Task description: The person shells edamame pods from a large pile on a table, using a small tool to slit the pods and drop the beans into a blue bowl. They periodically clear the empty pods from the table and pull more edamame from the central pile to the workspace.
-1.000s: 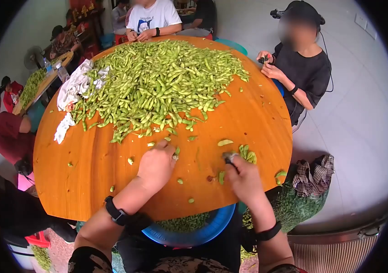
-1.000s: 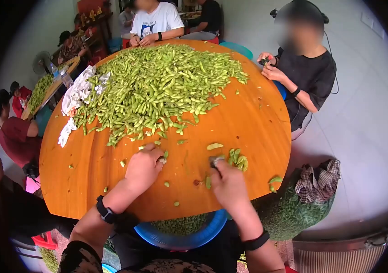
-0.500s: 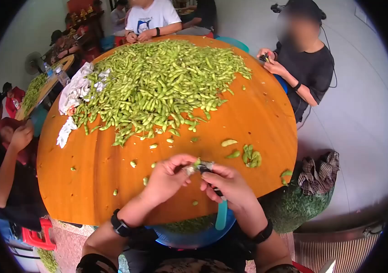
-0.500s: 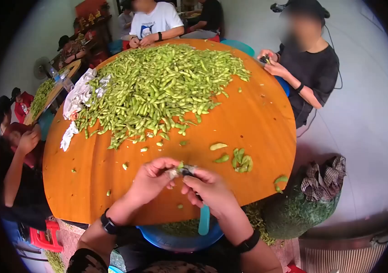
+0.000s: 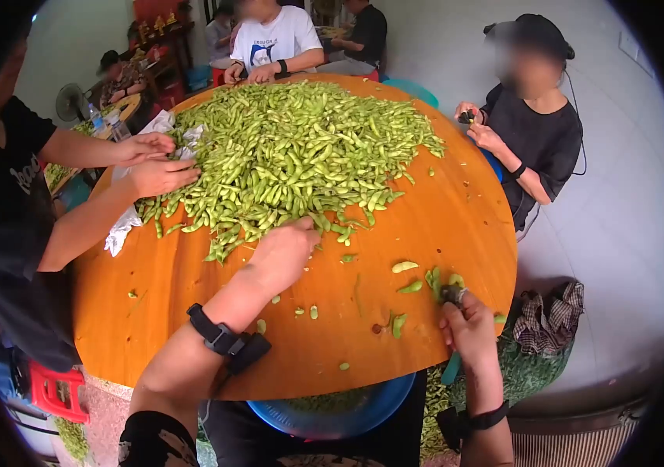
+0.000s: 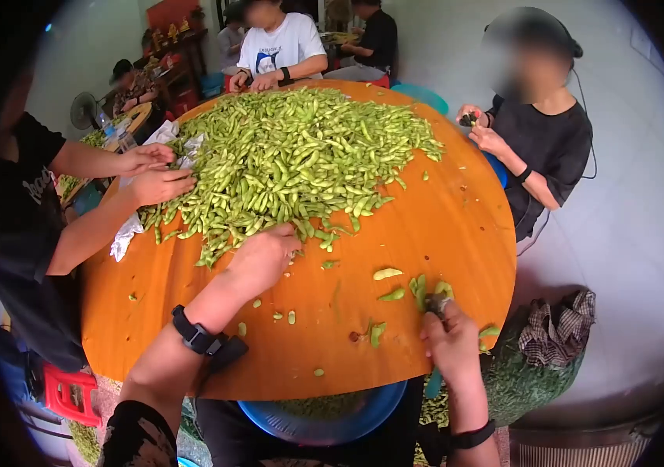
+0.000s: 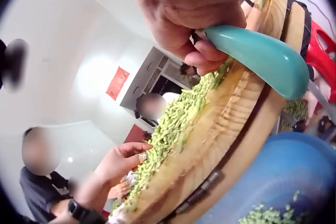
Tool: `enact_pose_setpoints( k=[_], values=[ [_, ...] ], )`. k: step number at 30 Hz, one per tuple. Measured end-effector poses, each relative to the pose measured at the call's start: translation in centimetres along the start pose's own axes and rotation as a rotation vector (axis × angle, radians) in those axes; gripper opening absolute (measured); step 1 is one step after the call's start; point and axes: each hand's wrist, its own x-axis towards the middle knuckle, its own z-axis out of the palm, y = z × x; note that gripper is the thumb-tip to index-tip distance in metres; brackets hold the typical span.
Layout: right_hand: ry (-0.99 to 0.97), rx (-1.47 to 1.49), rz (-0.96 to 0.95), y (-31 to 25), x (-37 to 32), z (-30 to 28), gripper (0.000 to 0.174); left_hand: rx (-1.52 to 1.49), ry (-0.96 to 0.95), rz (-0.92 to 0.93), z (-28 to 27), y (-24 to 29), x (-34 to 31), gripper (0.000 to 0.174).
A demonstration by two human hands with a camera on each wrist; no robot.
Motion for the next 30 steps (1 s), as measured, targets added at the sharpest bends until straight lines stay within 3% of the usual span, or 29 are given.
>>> enact_pose_setpoints(
  k=[3, 6, 8, 10, 12, 14, 19, 22, 27, 30],
  values=[
    [-0.090, 0.037, -0.034, 0.0, -0.4, 1.3, 0.016, -0.024, 0.002, -0.010, 0.7, -1.0, 0.6, 0.019],
    [-0.195, 0.039, -0.004, -2.2, -0.8, 3.3, 0.010, -0.035, 0.062, -0.073, -0.2, 1.2, -0.1, 0.022],
    [-0.263, 0.080, 0.042, -3.0, -0.3, 4.9, 0.011, -0.192, 0.138, 0.003, -0.4, 3.1, -1.0, 0.025],
    [-0.334, 0.121, 0.086, -3.3, -0.1, 6.4, 0.012, -0.796, -0.041, -0.280, -1.3, 5.8, -2.4, 0.023],
    [-0.445, 0.243, 0.107, -3.2, 0.0, 7.6, 0.014, -0.925, -0.058, -0.297, -0.6, 6.8, -3.6, 0.022],
    [-0.456, 0.249, 0.101, -3.1, -0.4, 8.1, 0.014, -1.187, -0.021, -0.342, -0.1, 7.4, -4.6, 0.021],
    [-0.435, 0.345, 0.134, -2.8, -1.1, 8.9, 0.009, -1.202, 0.044, -0.316, 1.3, 7.4, -5.5, 0.021],
    [-0.397, 0.370, 0.131, -2.9, -1.4, 9.0, 0.009, -1.421, 0.055, -0.326, 1.7, 7.3, -5.5, 0.020],
    [-0.376, 0.478, 0.162, -2.1, -1.0, 9.8, 0.009, -1.733, -0.035, -0.459, 1.7, 6.5, -5.6, 0.019],
    [-0.376, 0.502, 0.194, -1.9, -0.5, 9.8, 0.010, -1.670, -0.005, -0.428, 2.3, 6.4, -5.4, 0.020]
  ],
)
